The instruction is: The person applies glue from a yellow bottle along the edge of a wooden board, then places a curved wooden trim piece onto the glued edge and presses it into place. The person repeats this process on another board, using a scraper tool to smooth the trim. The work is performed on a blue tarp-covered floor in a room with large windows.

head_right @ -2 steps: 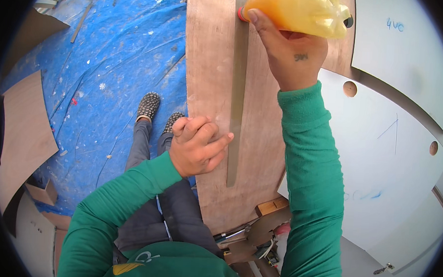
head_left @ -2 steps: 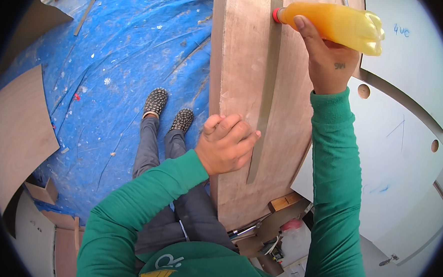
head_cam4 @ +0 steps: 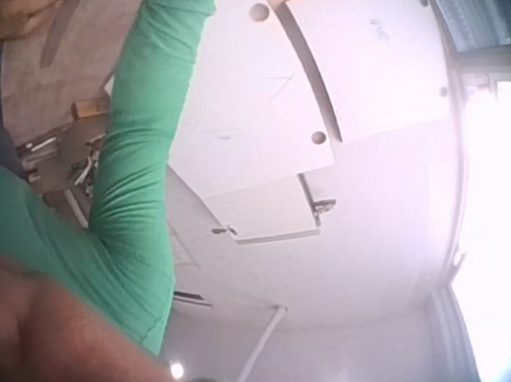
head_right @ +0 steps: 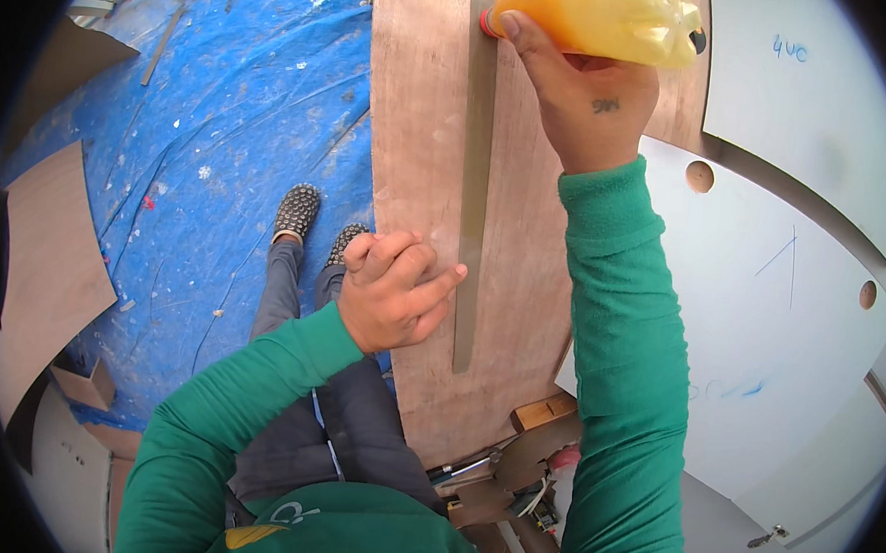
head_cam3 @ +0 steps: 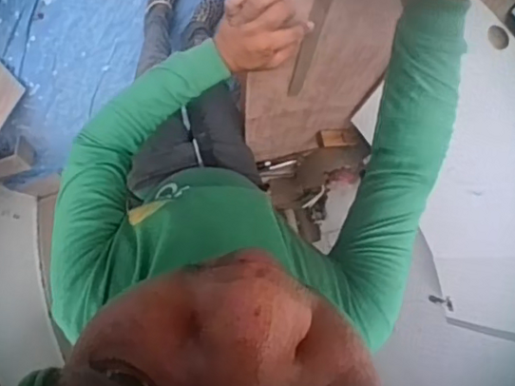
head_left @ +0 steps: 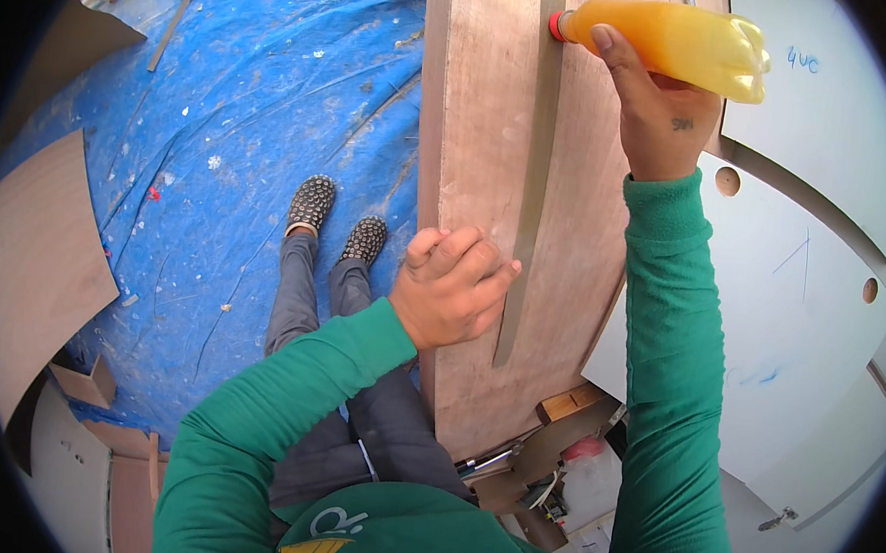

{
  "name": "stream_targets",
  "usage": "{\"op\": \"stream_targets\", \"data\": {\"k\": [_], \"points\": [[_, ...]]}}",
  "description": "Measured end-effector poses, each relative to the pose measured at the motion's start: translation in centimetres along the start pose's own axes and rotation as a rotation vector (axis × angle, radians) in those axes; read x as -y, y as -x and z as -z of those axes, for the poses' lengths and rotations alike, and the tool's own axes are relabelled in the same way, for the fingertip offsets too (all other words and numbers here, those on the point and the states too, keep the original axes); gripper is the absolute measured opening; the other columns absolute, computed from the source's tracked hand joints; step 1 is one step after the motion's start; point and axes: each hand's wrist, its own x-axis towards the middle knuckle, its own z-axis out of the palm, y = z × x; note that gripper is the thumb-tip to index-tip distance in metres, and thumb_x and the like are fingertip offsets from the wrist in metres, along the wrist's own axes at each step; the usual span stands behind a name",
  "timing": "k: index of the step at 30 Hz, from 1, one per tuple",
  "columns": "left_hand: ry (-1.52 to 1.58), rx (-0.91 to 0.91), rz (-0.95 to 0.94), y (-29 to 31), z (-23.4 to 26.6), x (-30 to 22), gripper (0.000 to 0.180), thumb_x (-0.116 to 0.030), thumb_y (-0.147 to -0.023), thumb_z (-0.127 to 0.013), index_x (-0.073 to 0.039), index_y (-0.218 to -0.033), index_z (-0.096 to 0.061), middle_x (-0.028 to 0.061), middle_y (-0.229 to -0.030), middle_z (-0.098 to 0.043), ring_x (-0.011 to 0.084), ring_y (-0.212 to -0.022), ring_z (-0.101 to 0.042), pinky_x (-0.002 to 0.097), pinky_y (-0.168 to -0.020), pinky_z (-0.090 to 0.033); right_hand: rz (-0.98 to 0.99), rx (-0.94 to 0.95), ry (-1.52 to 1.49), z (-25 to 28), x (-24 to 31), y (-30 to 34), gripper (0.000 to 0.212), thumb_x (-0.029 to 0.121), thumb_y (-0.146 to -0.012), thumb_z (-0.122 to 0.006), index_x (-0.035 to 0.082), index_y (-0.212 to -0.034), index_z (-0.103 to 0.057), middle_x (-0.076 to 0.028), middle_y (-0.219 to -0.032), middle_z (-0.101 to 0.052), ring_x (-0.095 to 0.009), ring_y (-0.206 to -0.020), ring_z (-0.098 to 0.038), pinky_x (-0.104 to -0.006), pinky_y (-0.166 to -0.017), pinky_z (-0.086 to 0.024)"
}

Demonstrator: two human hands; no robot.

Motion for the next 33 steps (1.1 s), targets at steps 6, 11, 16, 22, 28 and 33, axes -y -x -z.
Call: {"op": "stream_targets", "data": {"k": [6,11,16,22,28,33], "points": [[0.001,0.017,-0.002,0.0,0.2,0.1,0.038,-0.023,-0.069,-0.079,-0.022,-0.107,-0.080,-0.0014,-0.103,-0.060,0.0228,-0.115,-0.057,0.0438,-0.099,-0.032,-0.137,0.013,-0.105,1.5,1.3,4.4,0.029,0.004,-0.088,-0.086,-0.002,-0.113,-0.072,-0.007,-0.106,-0.077,-0.015,-0.095,-0.073,-0.0294,-0.086,-0.060],[-0.005,0.003,-0.016,-0.3,-0.1,0.5,0.038,-0.023,-0.070,-0.079,-0.022,-0.107,-0.081,-0.0014,-0.103,-0.061,0.0229,-0.115,-0.057,0.0437,-0.098,-0.031,-0.190,0.013,0.008,2.5,2.0,7.4,0.033,0.000,-0.087,-0.085,-0.002,-0.116,-0.071,-0.008,-0.106,-0.076,-0.016,-0.098,-0.073,-0.0308,-0.087,-0.060],[0.007,0.017,-0.017,-0.4,0.0,0.5,0.037,-0.023,-0.070,-0.079,-0.022,-0.108,-0.081,-0.0014,-0.102,-0.061,0.0230,-0.114,-0.057,0.0433,-0.097,-0.031,-0.189,-0.032,-0.093,1.7,1.7,4.7,0.029,0.003,-0.088,-0.085,-0.002,-0.113,-0.073,-0.007,-0.103,-0.076,-0.015,-0.095,-0.073,-0.0300,-0.087,-0.059],[0.007,0.018,-0.001,-0.4,0.1,0.5,0.037,-0.023,-0.070,-0.079,-0.022,-0.107,-0.081,-0.0017,-0.101,-0.061,0.0230,-0.113,-0.057,0.0431,-0.097,-0.031,-0.184,0.031,-0.054,1.8,1.6,4.1,0.030,0.004,-0.090,-0.084,-0.003,-0.115,-0.068,-0.010,-0.107,-0.074,-0.017,-0.098,-0.072,-0.0317,-0.091,-0.060],[0.007,0.001,0.002,-0.5,-0.1,0.5,0.036,-0.022,-0.070,-0.078,-0.022,-0.106,-0.081,-0.0018,-0.101,-0.060,0.0228,-0.114,-0.057,0.0429,-0.097,-0.031,-0.229,-0.026,-0.094,1.6,2.7,6.9,0.026,0.002,-0.090,-0.083,-0.004,-0.111,-0.069,-0.009,-0.105,-0.075,-0.015,-0.095,-0.072,-0.0293,-0.085,-0.059],[-0.001,-0.011,-0.009,-0.3,-0.2,0.6,0.035,-0.022,-0.070,-0.078,-0.022,-0.106,-0.081,-0.0021,-0.100,-0.060,0.0226,-0.114,-0.057,0.0430,-0.098,-0.030,-0.078,-0.036,-0.107,0.3,0.7,1.6,0.023,0.006,-0.090,-0.085,-0.003,-0.107,-0.073,-0.005,-0.100,-0.076,-0.012,-0.090,-0.071,-0.0256,-0.079,-0.057]]}}
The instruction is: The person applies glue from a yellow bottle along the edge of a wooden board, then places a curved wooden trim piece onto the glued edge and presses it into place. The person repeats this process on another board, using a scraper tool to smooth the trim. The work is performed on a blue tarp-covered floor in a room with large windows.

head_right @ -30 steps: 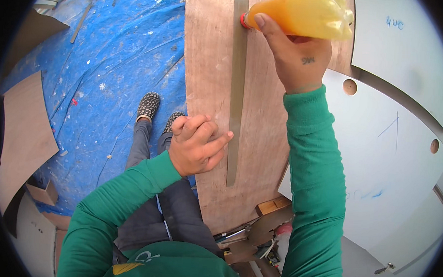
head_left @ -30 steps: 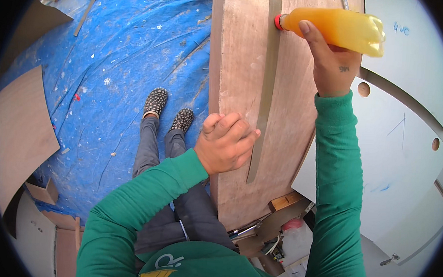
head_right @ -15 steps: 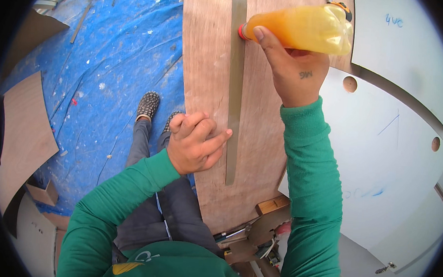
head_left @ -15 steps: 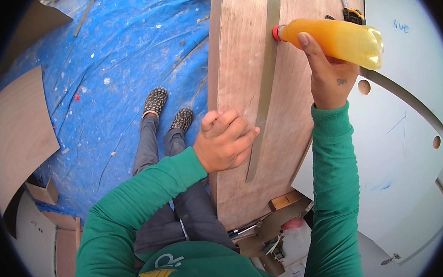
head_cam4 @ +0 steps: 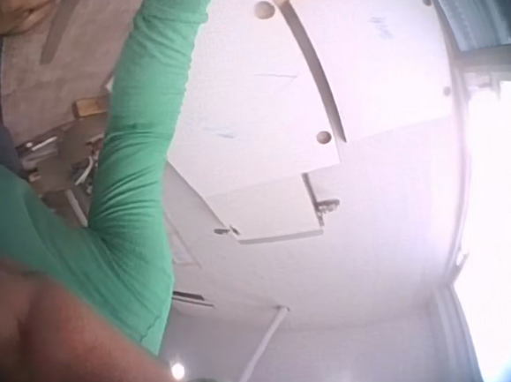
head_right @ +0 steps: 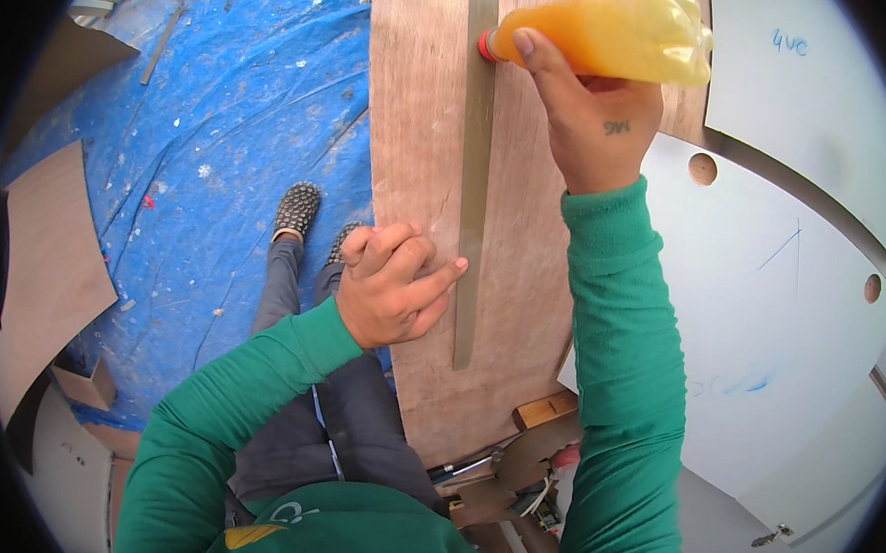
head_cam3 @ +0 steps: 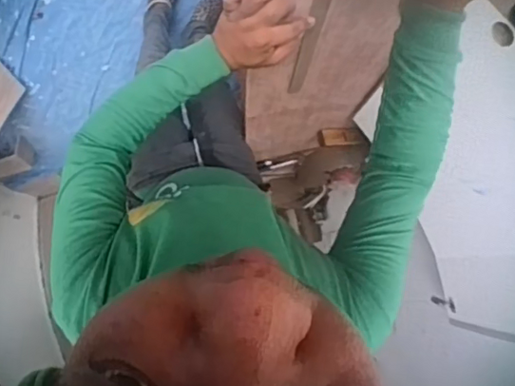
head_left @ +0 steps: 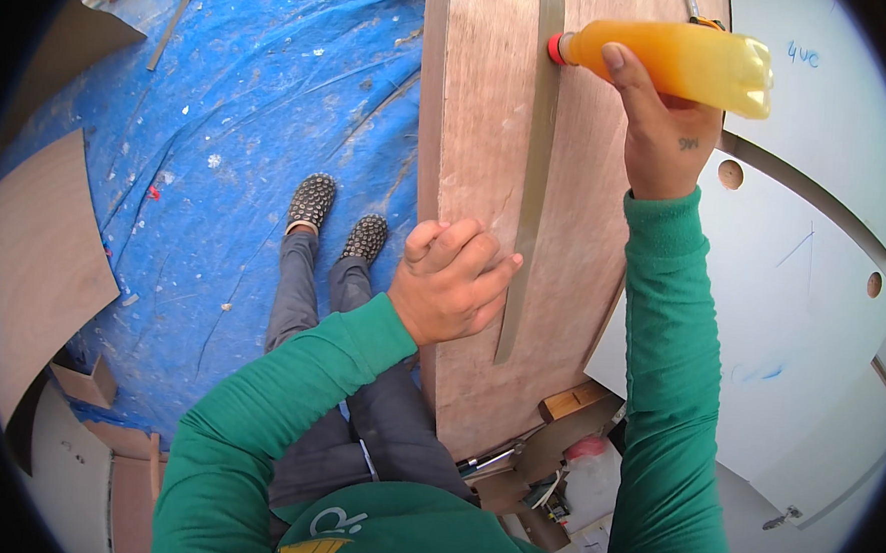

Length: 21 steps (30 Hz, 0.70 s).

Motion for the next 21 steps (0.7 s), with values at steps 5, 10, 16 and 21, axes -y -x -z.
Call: {"op": "stream_targets", "data": {"k": [5,10,16,21], "points": [[0.011,0.013,0.002,0.0,0.1,0.0,0.035,-0.022,-0.071,-0.079,-0.021,-0.106,-0.081,-0.0021,-0.099,-0.059,0.0225,-0.113,-0.057,0.0432,-0.097,-0.029,0.118,0.071,-0.017,-0.8,-1.2,-4.0,0.033,0.012,-0.095,-0.080,-0.007,-0.119,-0.068,-0.016,-0.107,-0.077,-0.024,-0.099,-0.075,-0.0353,-0.092,-0.062],[0.010,0.017,0.000,-0.1,0.2,0.0,0.034,-0.021,-0.071,-0.079,-0.022,-0.105,-0.081,-0.0021,-0.098,-0.059,0.0222,-0.112,-0.057,0.0437,-0.097,-0.029,0.056,0.119,0.106,0.4,-0.4,-3.1,0.028,0.006,-0.092,-0.082,-0.004,-0.115,-0.069,-0.011,-0.107,-0.075,-0.019,-0.097,-0.073,-0.0317,-0.088,-0.061],[-0.003,0.015,0.005,-0.1,0.1,-0.1,0.035,-0.022,-0.070,-0.079,-0.022,-0.104,-0.081,-0.0022,-0.099,-0.059,0.0222,-0.114,-0.056,0.0440,-0.098,-0.029,-0.069,0.079,0.084,1.5,0.8,4.2,0.028,0.004,-0.090,-0.084,-0.003,-0.113,-0.072,-0.007,-0.102,-0.076,-0.013,-0.093,-0.072,-0.0279,-0.083,-0.058],[-0.019,0.016,-0.007,-0.2,0.3,-0.1,0.036,-0.022,-0.069,-0.080,-0.022,-0.105,-0.081,-0.0023,-0.099,-0.059,0.0221,-0.114,-0.056,0.0437,-0.098,-0.030,-0.144,0.141,0.144,2.9,1.5,11.0,0.042,0.001,-0.089,-0.084,-0.001,-0.126,-0.065,-0.015,-0.124,-0.071,-0.019,-0.111,-0.070,-0.0346,-0.095,-0.059]]}}
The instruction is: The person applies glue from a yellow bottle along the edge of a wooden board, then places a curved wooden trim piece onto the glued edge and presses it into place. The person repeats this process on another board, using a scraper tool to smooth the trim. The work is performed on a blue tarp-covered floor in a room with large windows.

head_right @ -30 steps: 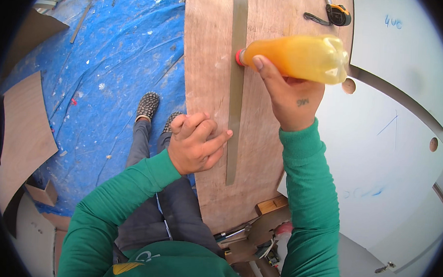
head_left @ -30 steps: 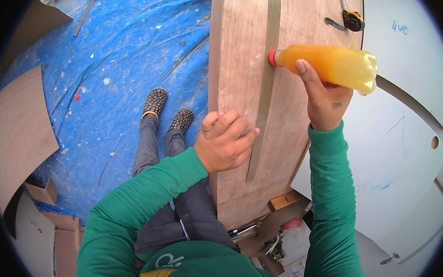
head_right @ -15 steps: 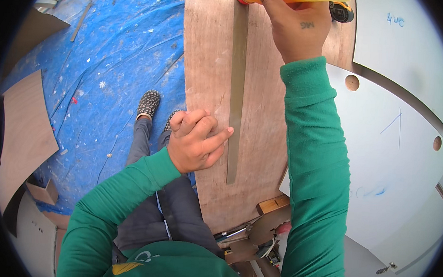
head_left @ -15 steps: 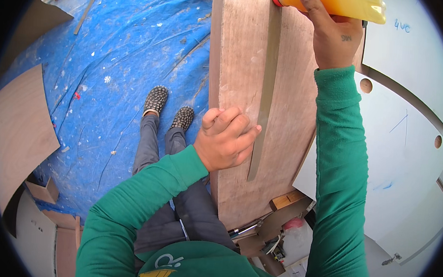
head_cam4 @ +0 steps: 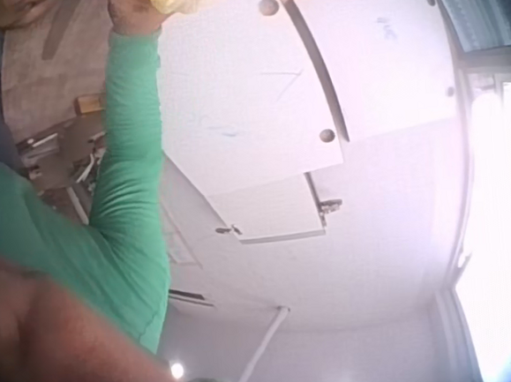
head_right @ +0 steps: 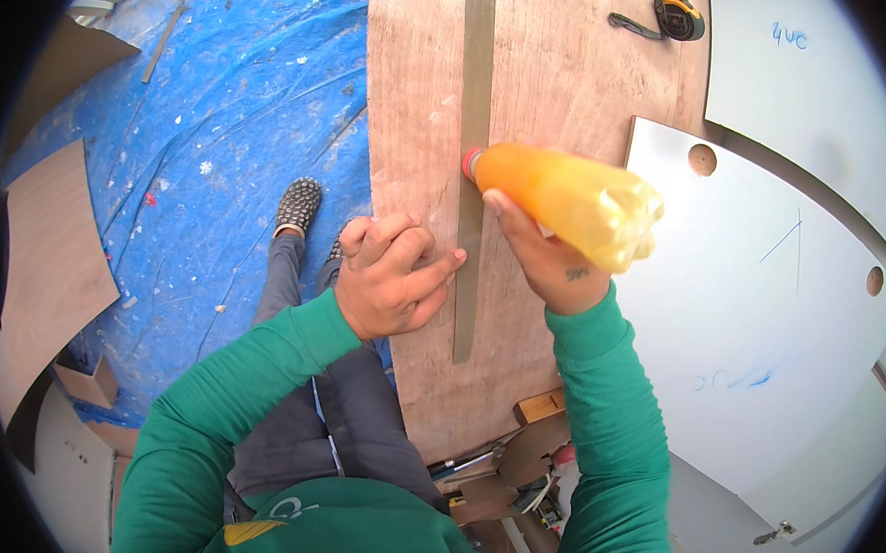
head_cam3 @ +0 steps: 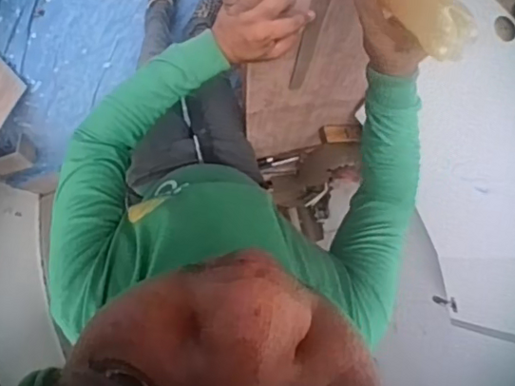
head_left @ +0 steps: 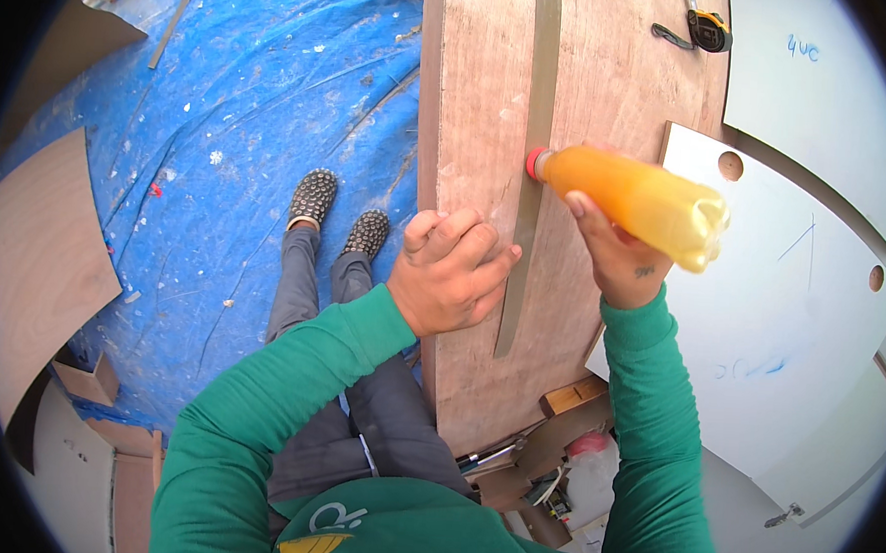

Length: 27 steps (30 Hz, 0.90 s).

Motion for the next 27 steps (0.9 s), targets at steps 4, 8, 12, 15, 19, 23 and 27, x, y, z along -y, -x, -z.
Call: {"op": "stream_targets", "data": {"k": [4,8,12,15,19,23,27], "points": [[-0.005,-0.002,-0.024,0.1,-0.1,0.1,0.037,-0.023,-0.070,-0.081,-0.022,-0.106,-0.081,-0.0018,-0.100,-0.059,0.0224,-0.115,-0.055,0.0439,-0.098,-0.030,-0.111,0.013,-0.097,0.8,0.2,3.4,0.054,0.000,-0.088,-0.083,0.001,-0.135,-0.055,-0.017,-0.132,-0.067,-0.024,-0.120,-0.067,-0.0382,-0.101,-0.058],[-0.015,0.018,-0.030,0.1,0.0,0.2,0.035,-0.024,-0.070,-0.083,-0.022,-0.105,-0.081,-0.0011,-0.101,-0.058,0.0229,-0.116,-0.055,0.0446,-0.099,-0.029,-0.251,-0.072,-0.314,2.6,1.6,3.9,0.052,0.010,-0.092,-0.080,0.003,-0.136,-0.054,-0.020,-0.136,-0.065,-0.029,-0.127,-0.064,-0.0454,-0.109,-0.053],[-0.036,0.022,-0.031,-0.1,0.1,0.0,0.036,-0.025,-0.069,-0.085,-0.022,-0.104,-0.080,-0.0011,-0.101,-0.058,0.0231,-0.116,-0.055,0.0452,-0.099,-0.030,-0.309,-0.197,-0.702,3.5,0.6,5.6,0.049,0.024,-0.098,-0.075,0.007,-0.140,-0.055,-0.022,-0.140,-0.063,-0.034,-0.135,-0.060,-0.0527,-0.116,-0.049],[-0.064,0.030,-0.024,-0.2,0.3,-0.4,0.037,-0.024,-0.068,-0.086,-0.022,-0.104,-0.079,-0.0013,-0.101,-0.058,0.0231,-0.117,-0.055,0.0457,-0.099,-0.029,-0.408,-0.239,-0.857,3.5,-0.1,6.7,0.051,0.026,-0.099,-0.074,0.008,-0.143,-0.055,-0.019,-0.141,-0.063,-0.034,-0.137,-0.059,-0.0540,-0.116,-0.049],[-0.093,0.013,-0.037,-0.1,-0.2,-0.9,0.034,-0.023,-0.070,-0.084,-0.022,-0.104,-0.079,-0.0022,-0.102,-0.059,0.0224,-0.117,-0.055,0.0458,-0.100,-0.029,-0.479,-0.266,-0.931,2.7,-0.3,7.2,0.049,0.025,-0.100,-0.073,0.006,-0.141,-0.055,-0.019,-0.139,-0.064,-0.034,-0.134,-0.061,-0.0547,-0.117,-0.050],[-0.127,0.079,-0.102,-0.2,0.3,-1.4,0.032,-0.023,-0.073,-0.081,-0.021,-0.105,-0.079,-0.0028,-0.104,-0.061,0.0208,-0.115,-0.056,0.0446,-0.099,-0.030,-0.397,-0.304,-0.661,2.1,0.8,6.5,0.047,0.007,-0.091,-0.080,0.006,-0.132,-0.056,-0.014,-0.130,-0.067,-0.030,-0.125,-0.066,-0.0475,-0.107,-0.055],[-0.114,0.153,-0.017,0.4,0.7,-2.2,0.037,-0.023,-0.073,-0.080,-0.021,-0.110,-0.080,-0.0023,-0.106,-0.061,0.0202,-0.114,-0.056,0.0439,-0.100,-0.030,-0.207,-0.136,-0.245,1.3,1.1,5.6,0.050,0.004,-0.087,-0.084,0.002,-0.130,-0.058,-0.013,-0.125,-0.068,-0.026,-0.117,-0.068,-0.0395,-0.101,-0.056]]}}
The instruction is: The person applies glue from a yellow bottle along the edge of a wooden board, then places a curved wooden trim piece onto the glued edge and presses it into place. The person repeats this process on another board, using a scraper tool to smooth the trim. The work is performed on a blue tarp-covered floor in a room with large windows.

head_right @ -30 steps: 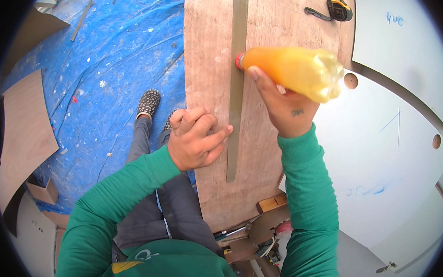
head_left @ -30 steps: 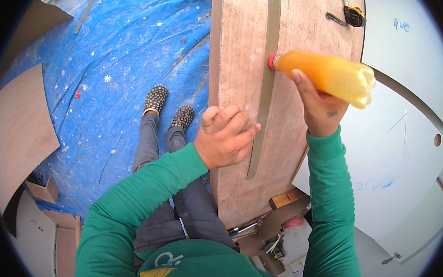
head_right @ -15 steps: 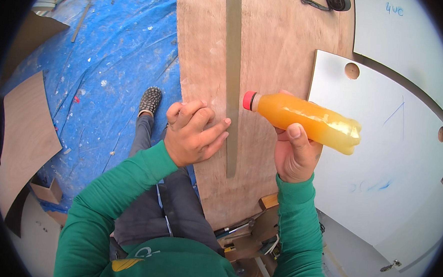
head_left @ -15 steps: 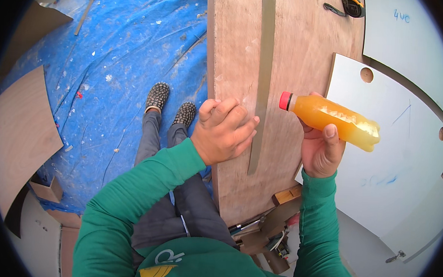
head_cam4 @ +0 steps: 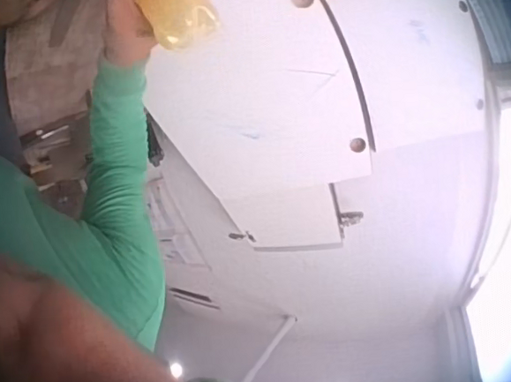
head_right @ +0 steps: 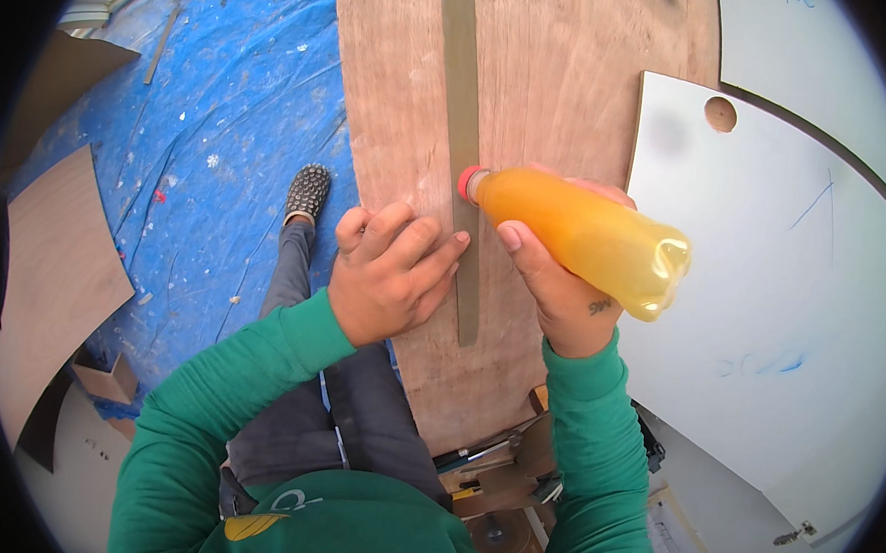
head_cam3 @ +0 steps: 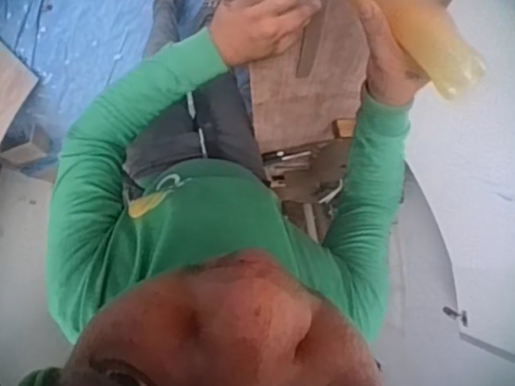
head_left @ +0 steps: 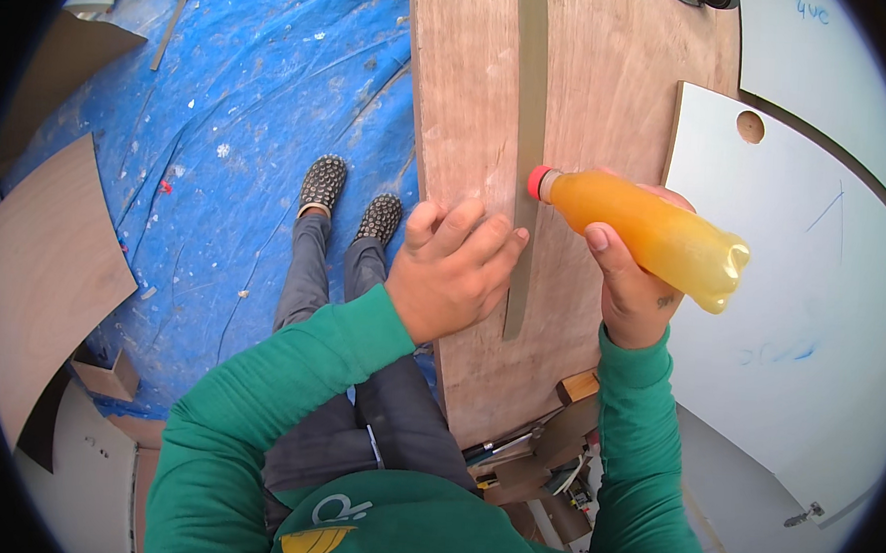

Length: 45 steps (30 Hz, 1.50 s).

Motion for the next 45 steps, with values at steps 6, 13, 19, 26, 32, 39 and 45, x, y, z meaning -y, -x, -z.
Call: {"op": "stream_targets", "data": {"k": [6,13,19,26,32,39,45], "points": [[0.013,0.017,0.029,0.7,0.0,0.0,0.044,-0.024,-0.074,-0.079,-0.021,-0.118,-0.079,-0.0013,-0.108,-0.061,0.0209,-0.114,-0.055,0.0436,-0.101,-0.031,0.370,0.145,0.504,-1.6,0.7,-2.5,0.032,0.004,-0.086,-0.086,-0.002,-0.114,-0.072,-0.010,-0.114,-0.074,-0.020,-0.106,-0.070,-0.0346,-0.092,-0.057],[0.032,0.005,0.018,1.1,-0.3,0.2,0.044,-0.024,-0.075,-0.079,-0.022,-0.119,-0.079,-0.0010,-0.108,-0.060,0.0217,-0.116,-0.055,0.0438,-0.102,-0.031,0.351,0.144,0.166,-4.1,1.9,-10.5,0.017,0.005,-0.090,-0.083,-0.003,-0.104,-0.077,-0.006,-0.098,-0.080,-0.013,-0.086,-0.074,-0.0268,-0.078,-0.059],[0.024,-0.021,0.002,1.3,-0.6,0.4,0.045,-0.025,-0.073,-0.079,-0.022,-0.119,-0.079,-0.0012,-0.108,-0.061,0.0216,-0.116,-0.055,0.0443,-0.102,-0.031,0.387,0.227,0.053,-5.5,3.3,-14.6,0.016,0.006,-0.095,-0.079,-0.004,-0.106,-0.073,-0.011,-0.097,-0.076,-0.020,-0.089,-0.073,-0.0310,-0.084,-0.060],[0.016,-0.031,0.009,1.3,-0.6,0.3,0.045,-0.025,-0.073,-0.079,-0.023,-0.118,-0.079,-0.0019,-0.107,-0.061,0.0209,-0.115,-0.055,0.0445,-0.101,-0.031,0.342,0.209,0.349,-3.2,2.4,-8.0,0.011,0.006,-0.091,-0.082,0.001,-0.101,-0.079,-0.005,-0.099,-0.080,-0.014,-0.092,-0.073,-0.0298,-0.083,-0.058],[0.026,-0.088,-0.062,1.8,-1.0,0.7,0.038,-0.022,-0.075,-0.077,-0.023,-0.113,-0.079,-0.0033,-0.105,-0.060,0.0206,-0.115,-0.056,0.0447,-0.100,-0.031,0.227,0.229,0.504,0.1,0.6,-1.5,0.028,0.005,-0.086,-0.085,0.004,-0.113,-0.074,-0.008,-0.114,-0.076,-0.022,-0.109,-0.067,-0.0391,-0.095,-0.052],[-0.028,0.021,-0.204,2.9,-0.6,0.1,0.033,-0.023,-0.082,-0.073,-0.022,-0.114,-0.079,-0.0040,-0.122,-0.064,0.0206,-0.129,-0.054,0.0483,-0.110,-0.029,-0.068,0.039,-0.023,2.4,1.2,1.4,0.055,0.007,-0.088,-0.083,0.001,-0.132,-0.051,-0.016,-0.124,-0.071,-0.027,-0.118,-0.068,-0.0418,-0.106,-0.053],[0.004,0.201,-0.273,4.6,-0.4,-1.5,0.043,-0.029,-0.085,-0.072,-0.020,-0.127,-0.073,-0.0015,-0.151,-0.057,0.0206,-0.146,-0.046,0.0519,-0.126,-0.018,-0.279,-0.120,-0.314,2.3,1.0,1.3,0.047,0.017,-0.094,-0.077,0.002,-0.133,-0.054,-0.016,-0.124,-0.070,-0.031,-0.115,-0.071,-0.0482,-0.099,-0.060]]}}
